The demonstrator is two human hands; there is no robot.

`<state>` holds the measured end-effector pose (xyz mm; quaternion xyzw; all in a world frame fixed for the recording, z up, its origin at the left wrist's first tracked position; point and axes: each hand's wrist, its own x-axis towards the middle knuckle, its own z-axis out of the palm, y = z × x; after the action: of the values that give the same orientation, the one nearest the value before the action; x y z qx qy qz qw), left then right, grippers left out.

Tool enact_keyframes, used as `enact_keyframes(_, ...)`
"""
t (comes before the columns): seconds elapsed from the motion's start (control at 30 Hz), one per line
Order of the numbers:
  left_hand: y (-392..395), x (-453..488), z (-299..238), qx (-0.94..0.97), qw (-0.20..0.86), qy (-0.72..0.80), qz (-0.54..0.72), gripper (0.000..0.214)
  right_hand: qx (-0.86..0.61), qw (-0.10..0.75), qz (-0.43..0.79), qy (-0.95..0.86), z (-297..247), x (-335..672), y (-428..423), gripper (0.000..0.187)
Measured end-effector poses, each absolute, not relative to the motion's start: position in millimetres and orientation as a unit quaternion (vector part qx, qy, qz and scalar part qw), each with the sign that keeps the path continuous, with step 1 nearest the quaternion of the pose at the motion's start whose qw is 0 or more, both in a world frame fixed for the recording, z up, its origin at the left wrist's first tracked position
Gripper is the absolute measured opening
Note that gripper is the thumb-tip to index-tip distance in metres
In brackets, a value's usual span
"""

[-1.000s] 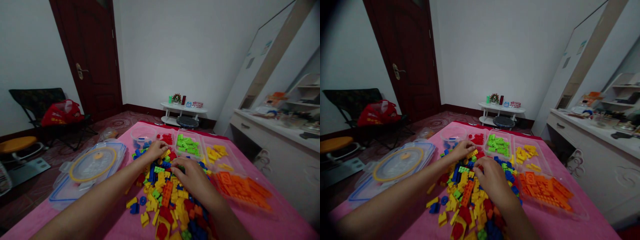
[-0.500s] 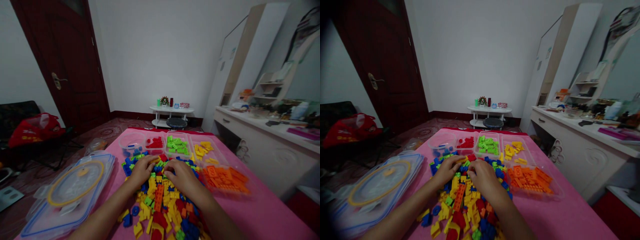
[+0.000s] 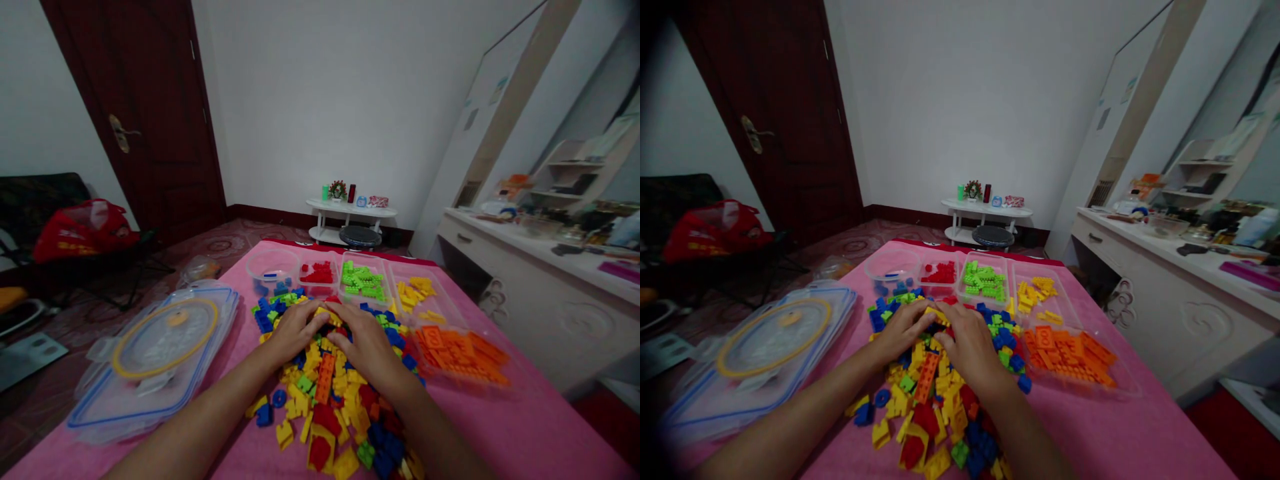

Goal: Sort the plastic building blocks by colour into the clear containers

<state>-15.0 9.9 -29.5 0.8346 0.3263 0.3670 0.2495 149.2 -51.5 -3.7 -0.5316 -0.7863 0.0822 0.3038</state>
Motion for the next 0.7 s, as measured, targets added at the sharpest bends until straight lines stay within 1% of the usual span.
enact_keyframes(0.13,9,-15,-27,0.835,0.257,0.325,0.362,0.033,-0.556,0.289,0.053,-0.778,-2,149,-49,0.046)
enact_keyframes(0.27,10,-16,-26,0.807,0.308,0.326,0.385,0.035,-0.578,0.271,0.04,-0.769,20,158,-55,0.034)
enact_keyframes(0.33,12,-20,-25,0.781,0.351,0.324,0.403,0.037,-0.58,0.273,0.064,-0.764,33,163,-60,0.03)
enact_keyframes(0.4,16,-27,-21,0.77,0.383,0.319,0.398,0.037,-0.58,0.256,0.109,-0.766,43,166,-66,0.028)
enact_keyframes(0.5,20,-44,-7,0.807,0.374,0.297,0.348,0.03,-0.582,0.203,0.153,-0.772,47,165,-71,0.022)
enact_keyframes(0.6,16,-58,11,0.882,0.33,0.237,0.24,0.02,-0.589,0.178,0.152,-0.773,44,162,-71,0.017)
enact_keyframes(0.63,13,-60,16,0.902,0.314,0.217,0.199,0.02,-0.591,0.176,0.151,-0.772,42,161,-71,0.015)
enact_keyframes(0.7,7,-60,20,0.928,0.278,0.203,0.142,0.028,-0.597,0.182,0.152,-0.767,40,161,-70,0.014)
